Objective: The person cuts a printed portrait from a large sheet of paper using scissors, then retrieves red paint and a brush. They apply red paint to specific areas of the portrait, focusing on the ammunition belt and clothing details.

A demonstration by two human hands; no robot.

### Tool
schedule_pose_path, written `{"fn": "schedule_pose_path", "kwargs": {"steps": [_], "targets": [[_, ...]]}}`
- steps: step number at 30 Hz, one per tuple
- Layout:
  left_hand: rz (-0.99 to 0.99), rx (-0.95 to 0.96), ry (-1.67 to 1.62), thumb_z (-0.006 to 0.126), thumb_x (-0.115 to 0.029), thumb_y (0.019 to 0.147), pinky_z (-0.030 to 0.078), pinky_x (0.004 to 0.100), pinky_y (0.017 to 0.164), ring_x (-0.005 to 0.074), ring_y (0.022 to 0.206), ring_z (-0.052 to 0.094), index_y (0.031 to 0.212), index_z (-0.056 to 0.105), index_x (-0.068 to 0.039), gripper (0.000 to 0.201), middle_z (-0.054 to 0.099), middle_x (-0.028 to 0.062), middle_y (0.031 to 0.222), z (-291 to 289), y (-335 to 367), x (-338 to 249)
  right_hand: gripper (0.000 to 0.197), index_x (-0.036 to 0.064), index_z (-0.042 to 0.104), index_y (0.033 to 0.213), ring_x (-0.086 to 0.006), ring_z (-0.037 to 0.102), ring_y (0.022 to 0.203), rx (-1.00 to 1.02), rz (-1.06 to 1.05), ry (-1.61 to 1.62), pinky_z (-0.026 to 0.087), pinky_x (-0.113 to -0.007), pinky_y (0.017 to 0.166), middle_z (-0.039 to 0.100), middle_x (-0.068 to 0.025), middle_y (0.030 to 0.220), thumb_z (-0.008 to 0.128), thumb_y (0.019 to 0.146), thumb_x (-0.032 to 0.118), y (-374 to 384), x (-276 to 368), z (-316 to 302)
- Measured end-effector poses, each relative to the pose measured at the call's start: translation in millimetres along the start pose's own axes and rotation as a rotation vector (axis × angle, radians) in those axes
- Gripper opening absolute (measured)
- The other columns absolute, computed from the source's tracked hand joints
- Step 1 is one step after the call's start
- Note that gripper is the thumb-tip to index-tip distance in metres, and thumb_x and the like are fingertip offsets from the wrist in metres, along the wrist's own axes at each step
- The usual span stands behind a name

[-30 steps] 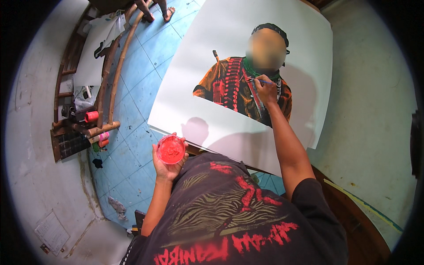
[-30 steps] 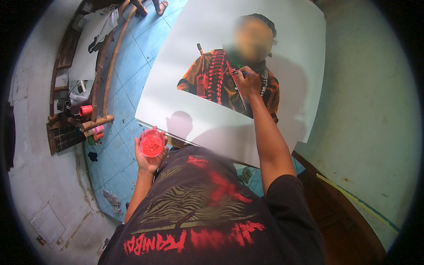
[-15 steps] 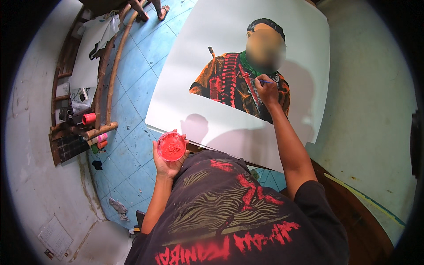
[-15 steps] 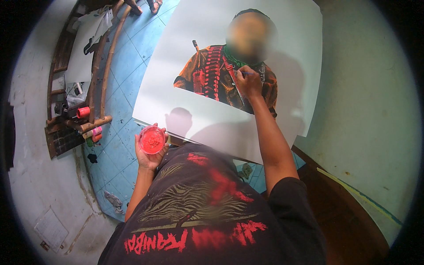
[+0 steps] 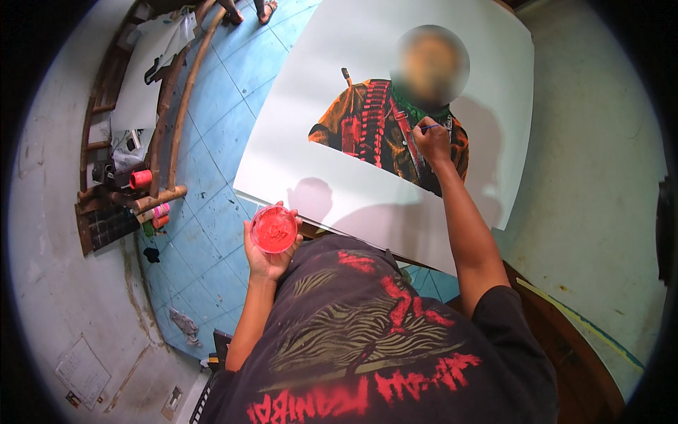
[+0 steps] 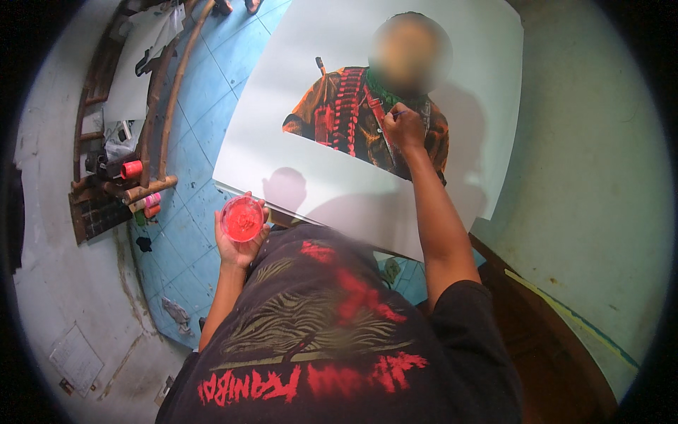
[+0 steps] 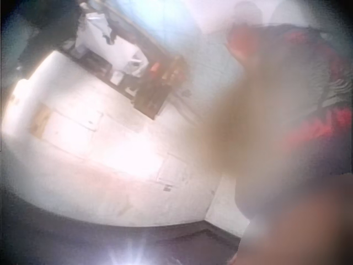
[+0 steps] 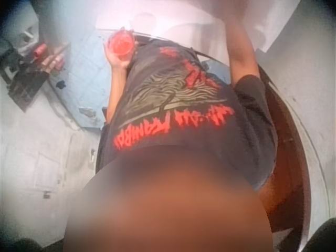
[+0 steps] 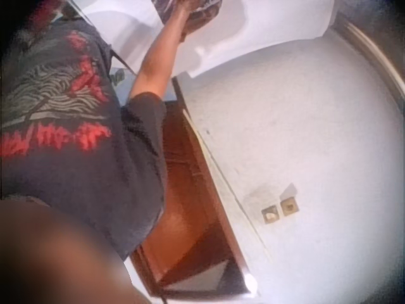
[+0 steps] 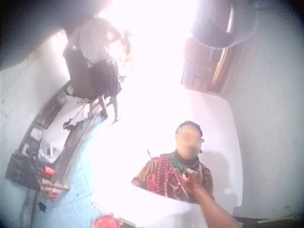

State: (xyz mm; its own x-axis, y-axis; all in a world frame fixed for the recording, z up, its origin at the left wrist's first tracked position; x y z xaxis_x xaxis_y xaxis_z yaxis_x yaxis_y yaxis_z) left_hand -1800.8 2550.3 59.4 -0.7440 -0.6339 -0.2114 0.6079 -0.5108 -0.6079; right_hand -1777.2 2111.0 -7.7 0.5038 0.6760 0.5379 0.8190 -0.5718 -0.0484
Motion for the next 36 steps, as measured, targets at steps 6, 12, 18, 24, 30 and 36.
{"fn": "schedule_pose_path", "kwargs": {"steps": [6,12,18,24,30,36], "targets": [[-0.014,0.014,-0.014,0.037,-0.063,0.095,0.055,0.0482,0.085,0.0367,0.114,0.055,0.145,0.034,-0.005,0.076,0.051,0.0240,0.132,3,1,1,0.013,0.0033,0.066,0.082,-0.0281,0.069,0.065,-0.070,-0.083,0.057,0.053,-0.037,0.061,0.067,-0.0161,0.070,0.062,0.084,0.016,1,11,-11],[-0.012,0.027,-0.033,0.039,-0.062,0.095,0.055,0.0485,0.085,0.0368,0.115,0.054,0.145,0.034,-0.004,0.077,0.050,0.0242,0.133,-1,0,1,0.014,0.0062,0.067,0.082,-0.0354,0.069,0.075,-0.010,-0.024,0.102,0.054,-0.042,0.066,0.069,-0.0172,0.078,0.063,0.083,0.020,-3,1,-1],[-0.014,0.035,-0.041,0.040,-0.063,0.094,0.056,0.0489,0.085,0.0371,0.116,0.054,0.145,0.034,-0.004,0.078,0.050,0.0243,0.132,0,-1,2,0.016,0.0026,0.066,0.084,-0.0273,0.069,0.066,0.012,-0.029,0.002,0.053,-0.036,0.061,0.068,-0.0157,0.071,0.064,0.085,0.018,-23,-4,-6],[-0.011,0.035,-0.045,0.040,-0.064,0.094,0.056,0.0490,0.084,0.0374,0.115,0.056,0.144,0.035,-0.003,0.079,0.051,0.0249,0.131,-1,-3,3,0.016,0.0032,0.067,0.087,-0.0236,0.069,0.067,-0.087,-0.127,0.126,0.053,-0.034,0.062,0.069,-0.0146,0.074,0.065,0.087,0.019,-19,15,-13],[0.004,0.046,-0.042,0.040,-0.064,0.094,0.056,0.0512,0.085,0.0381,0.115,0.056,0.144,0.035,-0.003,0.079,0.051,0.0249,0.131,-7,-6,1,0.016,0.0038,0.067,0.089,-0.0206,0.068,0.067,-0.029,-0.067,0.160,0.052,-0.032,0.062,0.069,-0.0129,0.074,0.065,0.089,0.019,-19,17,-4],[-0.005,0.030,-0.057,0.037,-0.063,0.095,0.057,0.0513,0.085,0.0380,0.117,0.054,0.144,0.035,-0.005,0.077,0.049,0.0246,0.134,-9,-8,2,0.015,0.0038,0.067,0.089,-0.0197,0.068,0.066,-0.035,-0.061,0.157,0.051,-0.032,0.062,0.069,-0.0124,0.074,0.066,0.089,0.019,-20,12,2]]}}
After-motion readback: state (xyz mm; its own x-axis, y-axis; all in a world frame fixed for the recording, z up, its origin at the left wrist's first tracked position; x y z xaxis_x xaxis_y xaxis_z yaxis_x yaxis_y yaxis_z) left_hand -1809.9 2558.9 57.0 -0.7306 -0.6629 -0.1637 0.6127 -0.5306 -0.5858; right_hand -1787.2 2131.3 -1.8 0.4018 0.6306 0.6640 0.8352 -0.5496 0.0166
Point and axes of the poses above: each hand's wrist, its own y-axis towards the middle knuckle, its own z-axis out of the palm, x = y × z, the point moved 9 cm from there along y, towards the middle knuckle
